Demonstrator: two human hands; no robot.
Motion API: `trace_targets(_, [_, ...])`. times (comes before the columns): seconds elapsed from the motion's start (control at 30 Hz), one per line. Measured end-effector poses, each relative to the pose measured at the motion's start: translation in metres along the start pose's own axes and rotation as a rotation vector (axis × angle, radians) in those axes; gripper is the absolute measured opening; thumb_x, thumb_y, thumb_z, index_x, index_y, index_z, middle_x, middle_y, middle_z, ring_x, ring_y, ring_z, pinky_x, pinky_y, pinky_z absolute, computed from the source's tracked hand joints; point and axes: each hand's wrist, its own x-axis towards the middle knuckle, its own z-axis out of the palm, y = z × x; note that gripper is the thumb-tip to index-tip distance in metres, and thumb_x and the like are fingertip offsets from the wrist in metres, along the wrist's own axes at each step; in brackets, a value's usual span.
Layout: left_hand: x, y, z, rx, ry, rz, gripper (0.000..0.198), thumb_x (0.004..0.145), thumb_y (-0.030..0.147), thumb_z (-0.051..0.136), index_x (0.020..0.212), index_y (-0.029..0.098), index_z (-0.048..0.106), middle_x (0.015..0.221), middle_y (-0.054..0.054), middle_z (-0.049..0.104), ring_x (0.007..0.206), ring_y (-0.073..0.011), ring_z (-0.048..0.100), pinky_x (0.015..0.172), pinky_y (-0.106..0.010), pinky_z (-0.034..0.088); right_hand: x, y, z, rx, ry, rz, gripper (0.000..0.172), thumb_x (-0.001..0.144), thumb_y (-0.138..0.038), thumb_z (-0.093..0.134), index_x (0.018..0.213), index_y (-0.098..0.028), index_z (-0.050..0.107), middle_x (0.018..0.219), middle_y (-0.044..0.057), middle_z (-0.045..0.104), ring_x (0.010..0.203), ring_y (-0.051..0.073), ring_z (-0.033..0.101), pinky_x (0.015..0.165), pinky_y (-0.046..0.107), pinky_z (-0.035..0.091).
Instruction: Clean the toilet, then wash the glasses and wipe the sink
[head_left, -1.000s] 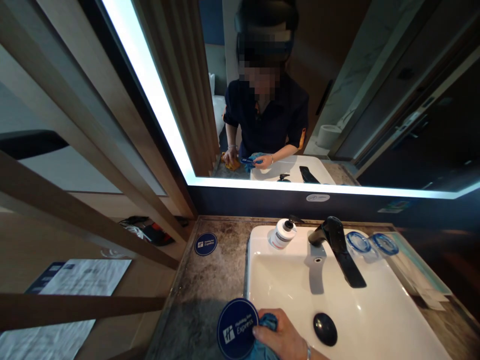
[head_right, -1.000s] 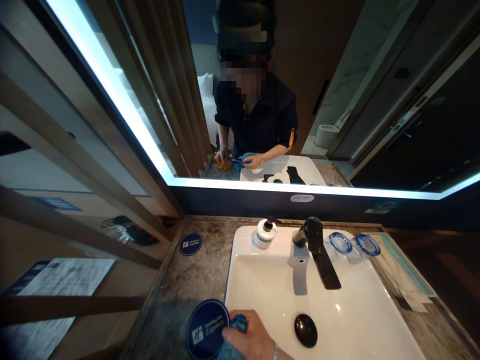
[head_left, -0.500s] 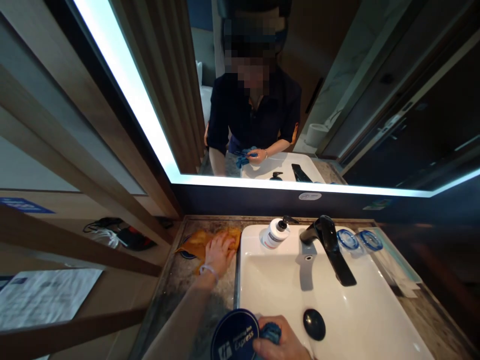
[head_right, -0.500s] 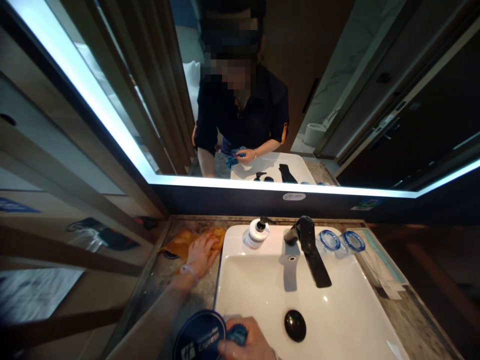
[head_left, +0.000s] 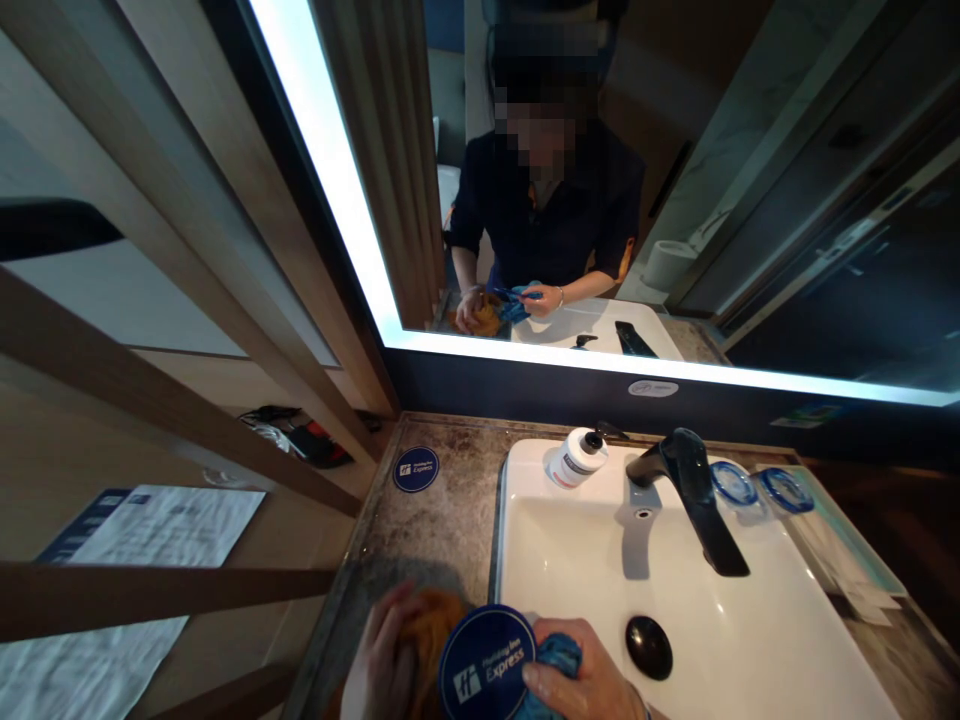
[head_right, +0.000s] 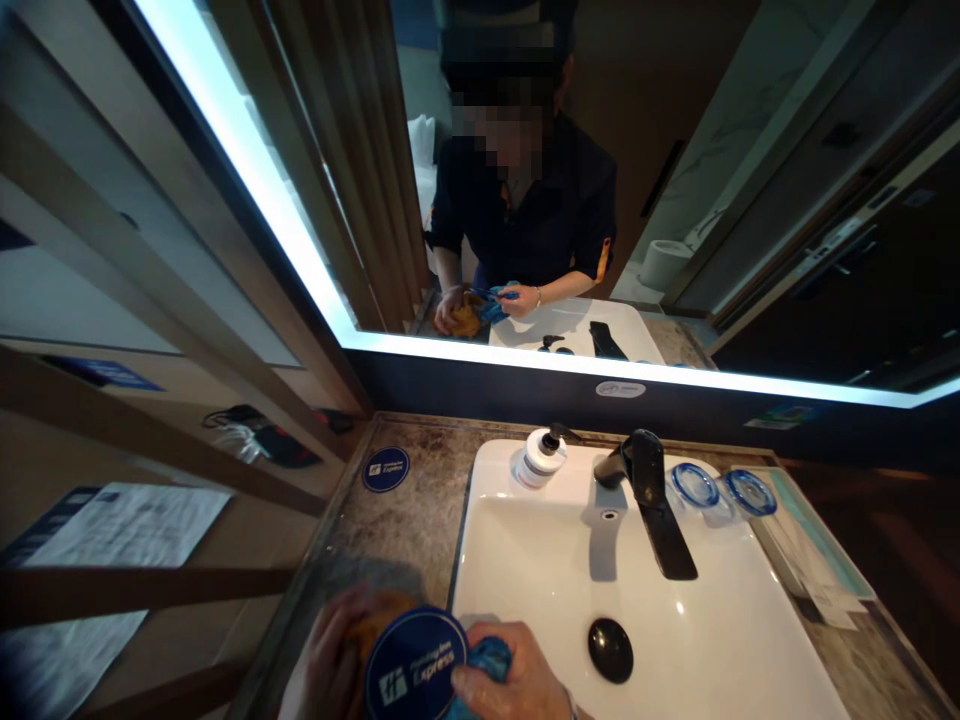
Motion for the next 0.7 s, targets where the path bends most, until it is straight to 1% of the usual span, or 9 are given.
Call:
trace_targets(0.07, [0.061,0.014,0.007,0.052,0.072,-0.049,0.05,0.087,0.014,0.042,0.131,0.024,0.063,0.157,-0.015,0.034,0.14,-0.0342,0.041,0.113,-0.056,0.039,-0.001,0.004,0.001,-0.015,0.013,0.0,0.047,0.079,-0.061,0.065,0.079,-0.015,0.06,0.075,0.002,0.051,0.067,0.012,0.041,0.063,0.024,0.038])
trace_targets(0.13, [0.109,0.029,0.022,0.115,0.045,-0.114,0.053,0.093,0.026,0.045,0.146,0.022,0.047,0.161,-0.021,0.025,0.148,-0.0413,0.024,0.113,-0.068,0.031,0.0,0.01,0.003,-0.03,0.039,-0.009,0.049,0.079,-0.063,0.064,0.08,-0.015,0.061,0.072,0.001,0.05,0.065,0.011,0.039,0.061,0.024,0.038])
trace_targets(0.17, [0.123,0.033,0.03,0.117,-0.007,-0.031,0.053,0.093,0.027,0.047,0.147,0.025,0.046,0.161,-0.019,0.026,0.148,-0.0406,0.023,0.113,-0.069,0.028,0.0,0.013,0.004,-0.036,0.047,-0.005,0.049,0.079,-0.063,0.064,0.08,-0.014,0.061,0.071,0.001,0.049,0.064,0.011,0.039,0.061,0.023,0.038])
trace_targets(0.27, [0.137,0.02,0.044,0.123,-0.095,0.185,0.05,0.09,0.024,0.053,0.138,0.035,0.055,0.16,-0.01,0.034,0.149,-0.0357,0.023,0.115,-0.07,0.023,0.002,0.017,0.007,-0.022,0.031,0.04,0.049,0.08,-0.062,0.066,0.08,-0.014,0.062,0.071,0.001,0.05,0.065,0.011,0.04,0.063,0.023,0.039])
trace_targets(0.43, [0.132,-0.033,0.026,0.143,-0.029,0.05,0.044,0.087,0.01,0.047,0.128,0.011,0.062,0.154,-0.02,0.038,0.148,-0.033,0.027,0.121,-0.05,0.031,0.001,0.005,0.013,-0.068,0.058,0.059,0.048,0.079,-0.059,0.069,0.081,-0.012,0.064,0.073,0.003,0.055,0.069,0.013,0.045,0.066,0.024,0.041])
trace_targets(0.5, [0.118,-0.04,0.016,0.137,-0.015,0.016,0.043,0.086,0.008,0.046,0.126,0.008,0.062,0.151,-0.021,0.042,0.144,-0.0316,0.035,0.119,-0.044,0.036,-0.001,0.0,0.015,-0.098,0.061,0.057,0.047,0.078,-0.058,0.07,0.076,-0.012,0.062,0.07,0.002,0.052,0.068,0.012,0.044,0.064,0.024,0.04])
trace_targets(0.57, [0.08,-0.043,0.011,0.136,-0.001,-0.011,0.043,0.083,0.005,0.046,0.121,0.009,0.064,0.146,-0.019,0.049,0.139,-0.0311,0.044,0.116,-0.043,0.04,-0.004,-0.004,0.017,-0.042,0.059,0.064,0.047,0.075,-0.058,0.074,0.075,-0.012,0.061,0.068,0.001,0.052,0.067,0.012,0.045,0.065,0.024,0.041])
trace_targets(0.67, [-0.021,-0.059,0.009,0.131,0.065,-0.033,0.044,0.081,0.003,0.043,0.114,0.014,0.068,0.14,-0.016,0.057,0.131,-0.0285,0.054,0.109,-0.041,0.049,-0.007,-0.008,0.017,0.063,0.039,0.071,0.047,0.068,-0.053,0.081,0.077,-0.011,0.063,0.07,0.001,0.056,0.067,0.013,0.05,0.066,0.024,0.043])
trace_targets(0.7, [-0.059,-0.069,0.008,0.122,0.086,-0.008,0.044,0.084,0.006,0.043,0.119,0.017,0.067,0.142,-0.015,0.056,0.133,-0.0284,0.052,0.11,-0.043,0.048,-0.007,-0.008,0.017,0.082,0.037,0.066,0.047,0.067,-0.052,0.082,0.078,-0.011,0.063,0.07,0.002,0.057,0.066,0.013,0.051,0.066,0.024,0.043])
